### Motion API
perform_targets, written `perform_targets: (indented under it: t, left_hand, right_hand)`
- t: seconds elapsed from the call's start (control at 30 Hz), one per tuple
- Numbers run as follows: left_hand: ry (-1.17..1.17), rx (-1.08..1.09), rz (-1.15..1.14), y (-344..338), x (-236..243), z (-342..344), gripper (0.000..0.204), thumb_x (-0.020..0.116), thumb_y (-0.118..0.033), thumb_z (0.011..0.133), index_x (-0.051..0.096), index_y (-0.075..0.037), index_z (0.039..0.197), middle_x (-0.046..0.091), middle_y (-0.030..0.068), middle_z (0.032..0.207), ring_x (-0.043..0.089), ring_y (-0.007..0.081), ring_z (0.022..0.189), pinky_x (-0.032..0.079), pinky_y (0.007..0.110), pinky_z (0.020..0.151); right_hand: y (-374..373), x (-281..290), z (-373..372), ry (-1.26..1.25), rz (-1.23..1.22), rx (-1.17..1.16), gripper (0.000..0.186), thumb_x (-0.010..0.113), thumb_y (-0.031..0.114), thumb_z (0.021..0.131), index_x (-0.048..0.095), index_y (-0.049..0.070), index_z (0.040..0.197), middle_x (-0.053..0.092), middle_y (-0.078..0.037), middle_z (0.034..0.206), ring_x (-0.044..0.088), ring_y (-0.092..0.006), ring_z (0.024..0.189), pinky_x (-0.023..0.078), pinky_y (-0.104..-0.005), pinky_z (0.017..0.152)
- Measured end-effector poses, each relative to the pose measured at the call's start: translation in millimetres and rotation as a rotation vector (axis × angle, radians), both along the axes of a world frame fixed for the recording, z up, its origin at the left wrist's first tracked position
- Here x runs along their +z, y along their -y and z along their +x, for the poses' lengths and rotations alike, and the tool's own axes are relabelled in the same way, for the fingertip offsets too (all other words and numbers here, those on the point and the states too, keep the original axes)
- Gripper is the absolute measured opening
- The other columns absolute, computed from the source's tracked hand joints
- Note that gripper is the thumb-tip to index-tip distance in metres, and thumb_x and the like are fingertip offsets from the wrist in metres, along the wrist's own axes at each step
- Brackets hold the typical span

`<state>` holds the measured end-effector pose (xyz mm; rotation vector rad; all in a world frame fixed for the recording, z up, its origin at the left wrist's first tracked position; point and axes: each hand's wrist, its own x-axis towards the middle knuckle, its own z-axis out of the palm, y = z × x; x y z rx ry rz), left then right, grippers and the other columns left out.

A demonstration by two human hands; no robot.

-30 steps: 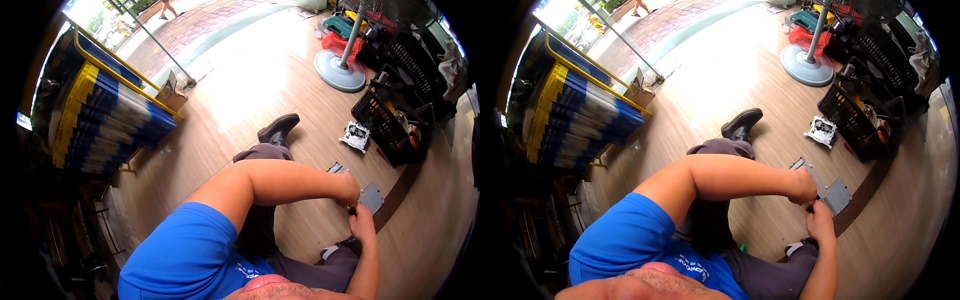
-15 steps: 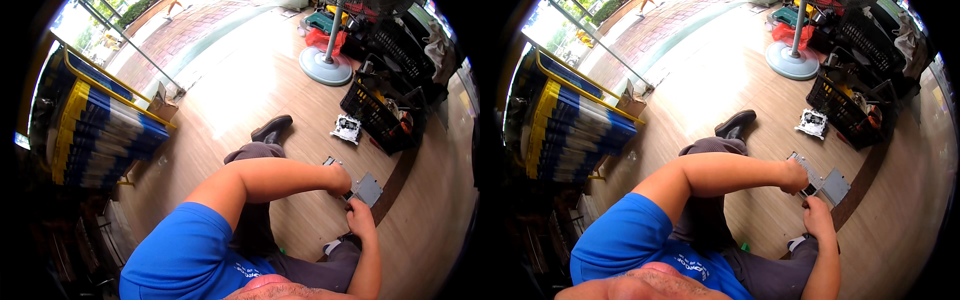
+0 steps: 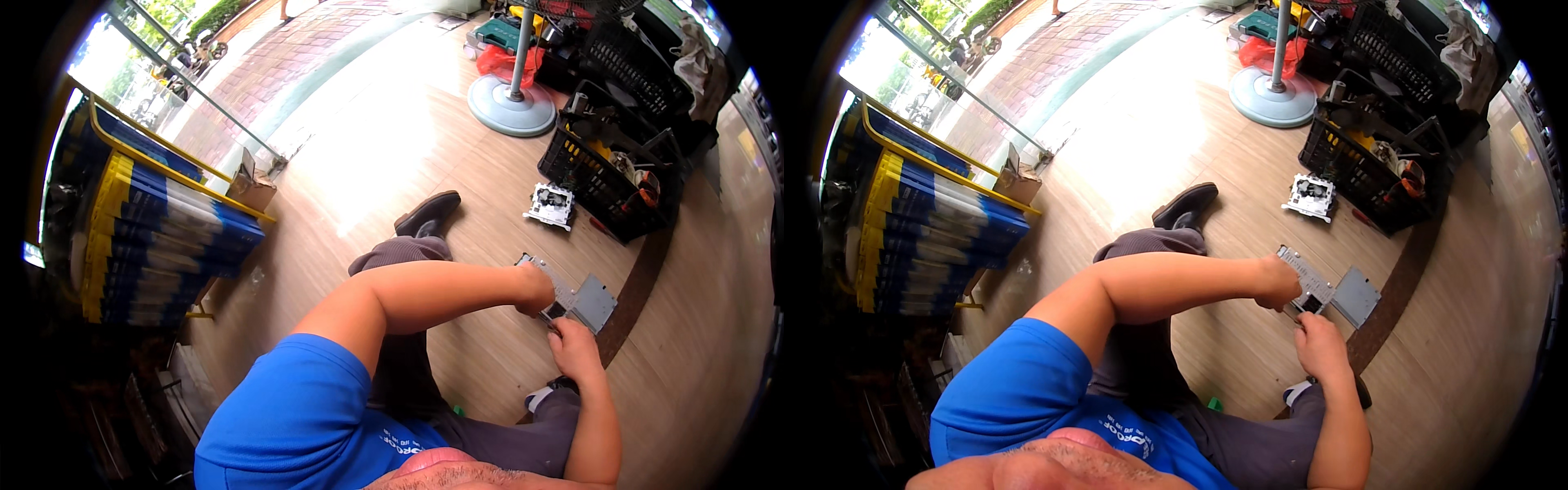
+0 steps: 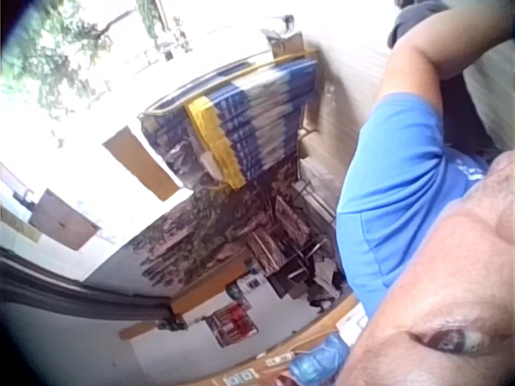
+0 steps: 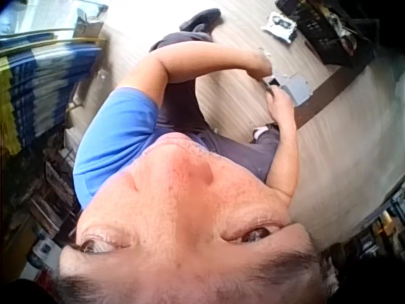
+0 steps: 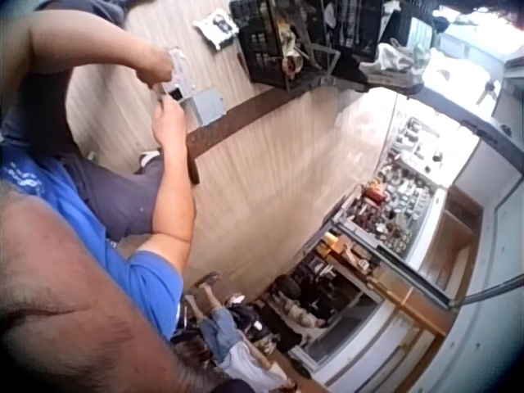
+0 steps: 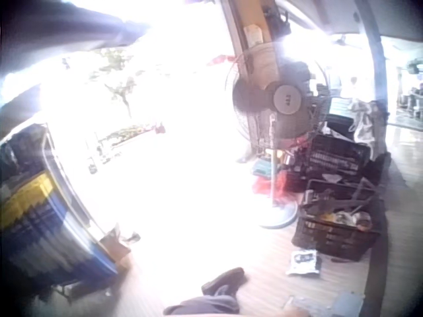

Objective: The person removes several screws from a car stereo unit using a screwdriver and then lifts off the metal casing to reveal the internal electronics.

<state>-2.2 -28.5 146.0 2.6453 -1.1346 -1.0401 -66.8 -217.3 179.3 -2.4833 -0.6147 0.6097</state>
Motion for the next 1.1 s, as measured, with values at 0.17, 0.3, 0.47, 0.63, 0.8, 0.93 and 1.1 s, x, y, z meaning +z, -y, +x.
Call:
perform_targets:
  t: [0.17,0.3,0.47,0.63,0.8,0.93,1.1]
  left_hand:
    - [-0.019,0.026,0.001,-8,-4,0,0.038,0.074,-0.039,0.086,0.073,-0.008,0.108,0.073,0.0125,0.108,0.069,0.03,0.105,0.055,0.044,0.086]
    - [-0.062,0.057,0.065,-15,-11,6,0.04,0.073,-0.04,0.086,0.074,-0.009,0.111,0.072,0.0122,0.114,0.068,0.029,0.109,0.055,0.043,0.089]
    - [-0.03,0.079,0.048,-16,-19,12,0.038,0.073,-0.038,0.087,0.068,-0.009,0.111,0.072,0.0102,0.11,0.068,0.03,0.107,0.055,0.045,0.087]
    - [-0.003,0.069,0.034,-4,-24,11,0.039,0.073,-0.039,0.087,0.069,-0.009,0.111,0.072,0.0103,0.112,0.067,0.0301,0.11,0.055,0.046,0.088]
    - [-0.012,0.053,0.026,11,-33,15,0.042,0.074,-0.038,0.085,0.069,-0.007,0.113,0.071,0.0148,0.114,0.066,0.0331,0.11,0.054,0.045,0.09]
    - [0.021,-0.014,0.022,35,-47,29,0.044,0.074,-0.035,0.083,0.068,-0.008,0.116,0.07,0.0167,0.115,0.065,0.034,0.11,0.053,0.045,0.092]
    - [0.037,0.097,-0.116,29,-100,34,0.038,0.076,-0.03,0.078,0.07,-0.006,0.108,0.071,0.0179,0.108,0.066,0.0359,0.106,0.053,0.045,0.089]
  right_hand:
    - [0,-2,0,0.005,0.0,0.023,0.021,0.062,0.014,0.088,0.068,0.005,0.106,0.068,-0.019,0.098,0.065,-0.0387,0.095,0.052,-0.0463,0.083]
    - [2,-3,1,0.005,0.017,0.028,0.02,0.062,0.015,0.089,0.068,0.005,0.105,0.067,-0.019,0.098,0.064,-0.0384,0.095,0.052,-0.0463,0.084]
    - [0,-6,3,0.004,0.007,0.116,0.019,0.059,0.014,0.09,0.069,0.005,0.104,0.067,-0.018,0.098,0.064,-0.0382,0.096,0.051,-0.0462,0.085]
    - [-3,-22,-2,-0.044,-0.056,0.162,0.021,0.056,0.015,0.091,0.07,0.006,0.104,0.067,-0.019,0.099,0.064,-0.0383,0.098,0.051,-0.0472,0.086]
    - [-10,-24,-8,-0.058,-0.17,0.241,0.025,0.051,0.014,0.091,0.072,0.007,0.105,0.068,-0.02,0.102,0.064,-0.0378,0.101,0.051,-0.0482,0.088]
    - [-9,-17,-7,-0.044,-0.216,0.251,0.024,0.053,0.013,0.089,0.071,0.007,0.104,0.068,-0.02,0.099,0.064,-0.0386,0.098,0.051,-0.0492,0.087]
    - [-25,-22,-10,-0.205,-0.394,0.294,0.024,0.052,0.001,0.085,0.07,0.005,0.101,0.069,-0.018,0.102,0.066,-0.0373,0.102,0.053,-0.0492,0.084]
